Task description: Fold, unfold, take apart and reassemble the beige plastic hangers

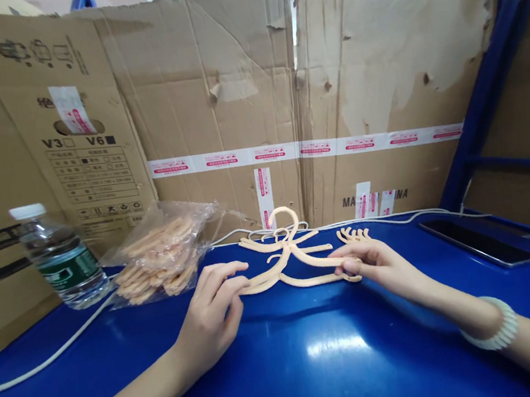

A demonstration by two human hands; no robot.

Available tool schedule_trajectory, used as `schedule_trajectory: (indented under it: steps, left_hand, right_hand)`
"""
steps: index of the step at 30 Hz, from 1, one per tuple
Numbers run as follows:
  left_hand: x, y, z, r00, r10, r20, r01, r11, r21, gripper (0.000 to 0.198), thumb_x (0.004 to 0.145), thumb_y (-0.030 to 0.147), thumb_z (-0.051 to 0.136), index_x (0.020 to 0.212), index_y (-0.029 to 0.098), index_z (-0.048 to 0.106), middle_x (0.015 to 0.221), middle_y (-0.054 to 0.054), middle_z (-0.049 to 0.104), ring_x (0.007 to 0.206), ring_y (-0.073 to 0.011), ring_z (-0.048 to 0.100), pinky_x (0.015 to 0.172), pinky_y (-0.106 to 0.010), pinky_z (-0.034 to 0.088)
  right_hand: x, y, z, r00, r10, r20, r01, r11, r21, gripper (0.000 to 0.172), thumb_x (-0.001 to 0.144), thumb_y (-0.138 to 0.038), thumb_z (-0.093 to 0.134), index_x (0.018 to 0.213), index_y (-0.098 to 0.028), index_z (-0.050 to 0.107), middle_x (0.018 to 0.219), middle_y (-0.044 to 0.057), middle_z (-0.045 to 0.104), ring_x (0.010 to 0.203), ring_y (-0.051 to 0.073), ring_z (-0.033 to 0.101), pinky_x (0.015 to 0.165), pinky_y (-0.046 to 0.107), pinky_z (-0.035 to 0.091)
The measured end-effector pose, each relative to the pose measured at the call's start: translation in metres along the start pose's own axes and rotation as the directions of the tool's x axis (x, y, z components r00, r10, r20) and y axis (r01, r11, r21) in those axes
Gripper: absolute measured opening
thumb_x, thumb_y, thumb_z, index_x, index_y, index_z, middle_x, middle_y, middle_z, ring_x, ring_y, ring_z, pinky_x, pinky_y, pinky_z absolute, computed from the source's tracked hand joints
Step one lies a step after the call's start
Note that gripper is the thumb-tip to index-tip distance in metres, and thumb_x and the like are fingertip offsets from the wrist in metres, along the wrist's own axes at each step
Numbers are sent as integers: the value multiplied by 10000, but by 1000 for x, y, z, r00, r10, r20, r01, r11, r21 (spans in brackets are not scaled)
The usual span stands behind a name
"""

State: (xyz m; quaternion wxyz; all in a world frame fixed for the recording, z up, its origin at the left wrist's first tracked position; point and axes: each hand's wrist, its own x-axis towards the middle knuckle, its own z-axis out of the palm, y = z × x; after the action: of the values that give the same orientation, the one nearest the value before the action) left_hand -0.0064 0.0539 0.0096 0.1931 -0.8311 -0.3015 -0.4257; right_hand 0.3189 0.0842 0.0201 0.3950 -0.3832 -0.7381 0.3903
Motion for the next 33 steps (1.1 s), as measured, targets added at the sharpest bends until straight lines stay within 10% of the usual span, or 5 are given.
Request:
schedule_trajectory:
  steps: [8,18,27,33]
  left_hand:
    - [-10,2,13,943,-72,326,106,990,-88,342,991,162,374,1308,238,478,1117,-57,683,964,-196,670,804,-288,533]
    - [-12,2,14,932,-113,345,172,974,-145,346,992,173,354,1278,228,541,1075,-72,689,952,-200,667,813,-275,520]
    - [-12,-2,16,934,-76,350,130,982,-134,337,997,194,369,1304,242,501,1129,-51,685,994,-198,668,798,-252,520]
    - [-12,0,13,919,-102,380,169,975,-146,335,1005,203,360,1313,255,480,1168,-47,659,1039,-196,643,839,-266,505]
  right_hand:
    - [-4,-5,10,996,-40,85,49,992,-114,320,904,-426,538,1045,-171,672,943,82,728,884,215,663,792,332,505]
    - [21,40,-84,966,-230,-120,86,720,-689,187,785,-281,622,915,-202,731,972,103,738,965,310,636,896,490,474]
    - [23,52,-77,974,-219,-48,120,688,-715,165,751,-156,629,826,-229,757,874,67,741,856,262,652,815,399,497]
    - [20,40,-75,904,-317,-287,79,783,-617,177,818,-339,621,825,-204,734,882,91,663,818,246,619,776,399,495]
